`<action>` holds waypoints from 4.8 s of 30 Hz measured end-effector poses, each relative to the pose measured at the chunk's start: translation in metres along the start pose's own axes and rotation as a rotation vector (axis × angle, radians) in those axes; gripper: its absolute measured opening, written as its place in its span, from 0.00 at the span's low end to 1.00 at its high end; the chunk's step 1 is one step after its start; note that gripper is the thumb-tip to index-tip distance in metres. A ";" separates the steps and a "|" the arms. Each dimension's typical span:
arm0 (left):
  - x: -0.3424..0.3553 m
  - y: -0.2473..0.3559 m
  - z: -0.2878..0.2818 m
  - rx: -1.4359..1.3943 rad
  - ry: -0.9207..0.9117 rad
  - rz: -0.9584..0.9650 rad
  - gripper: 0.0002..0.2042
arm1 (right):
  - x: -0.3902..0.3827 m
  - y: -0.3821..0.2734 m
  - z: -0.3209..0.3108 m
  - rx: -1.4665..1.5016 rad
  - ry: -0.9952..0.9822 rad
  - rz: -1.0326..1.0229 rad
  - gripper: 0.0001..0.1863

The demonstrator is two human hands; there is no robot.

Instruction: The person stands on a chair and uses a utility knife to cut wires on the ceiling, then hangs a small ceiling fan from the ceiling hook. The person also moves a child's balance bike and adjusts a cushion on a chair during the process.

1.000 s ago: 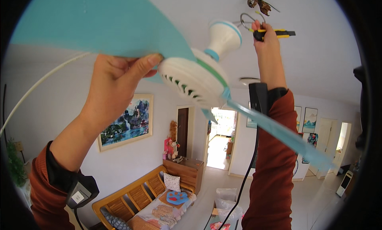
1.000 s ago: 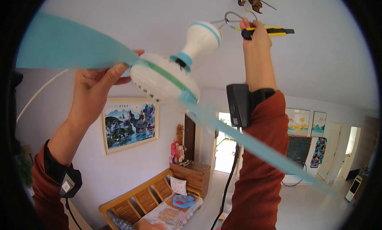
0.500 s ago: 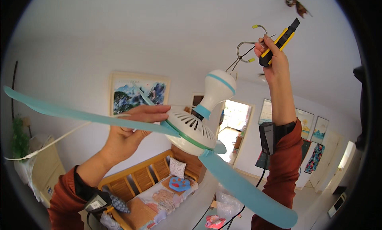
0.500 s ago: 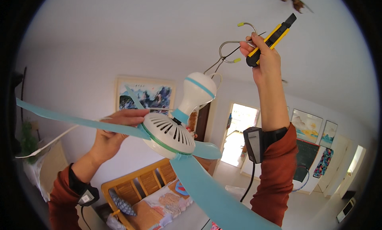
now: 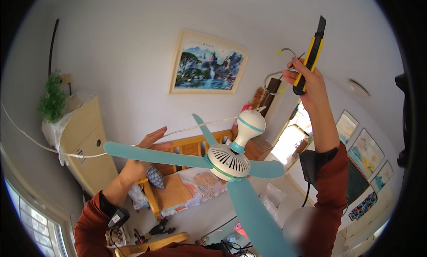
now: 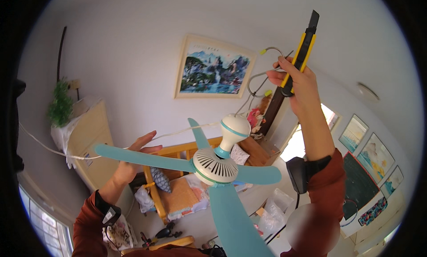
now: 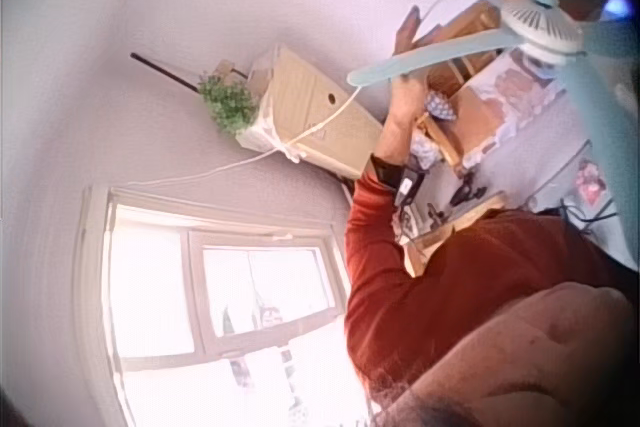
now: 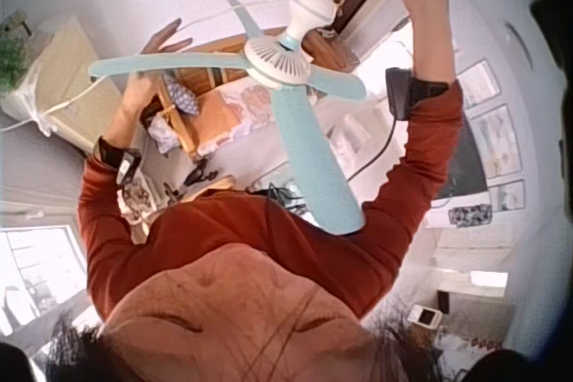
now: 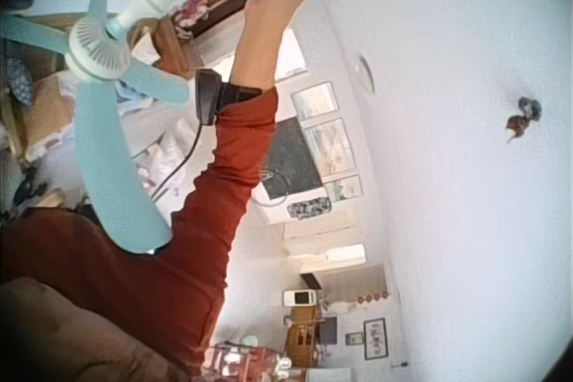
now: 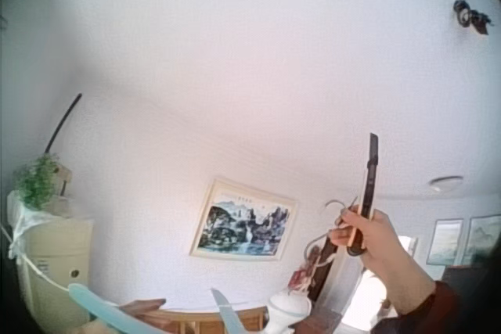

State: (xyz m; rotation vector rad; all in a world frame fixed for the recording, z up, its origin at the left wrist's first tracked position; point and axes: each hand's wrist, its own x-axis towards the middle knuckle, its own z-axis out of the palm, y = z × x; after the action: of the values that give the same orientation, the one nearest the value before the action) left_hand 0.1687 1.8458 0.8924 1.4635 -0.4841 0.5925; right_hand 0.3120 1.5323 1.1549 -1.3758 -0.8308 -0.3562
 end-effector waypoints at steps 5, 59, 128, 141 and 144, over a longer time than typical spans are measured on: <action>-0.049 -0.015 -0.050 -0.228 0.167 -0.164 0.25 | -0.020 0.031 0.007 -0.031 -0.139 0.105 0.11; 0.055 0.026 -0.034 0.223 0.427 -0.098 0.06 | 0.018 -0.171 -0.112 -0.389 0.791 -0.759 0.20; 0.020 0.011 -0.078 0.234 0.478 -0.086 0.07 | -0.058 -0.128 -0.082 -0.503 0.269 -0.045 0.16; -0.018 0.010 -0.098 0.249 0.598 -0.300 0.10 | -0.079 0.033 -0.052 -0.449 0.205 0.129 0.15; -0.025 0.007 -0.103 0.264 0.615 -0.340 0.10 | -0.089 0.082 -0.050 -0.353 0.126 0.241 0.17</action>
State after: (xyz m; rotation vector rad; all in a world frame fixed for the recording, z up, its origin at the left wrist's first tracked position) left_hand 0.1401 1.9470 0.8758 1.4731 0.3299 0.8075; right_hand 0.3221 1.4802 1.0353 -1.7427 -0.5042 -0.4093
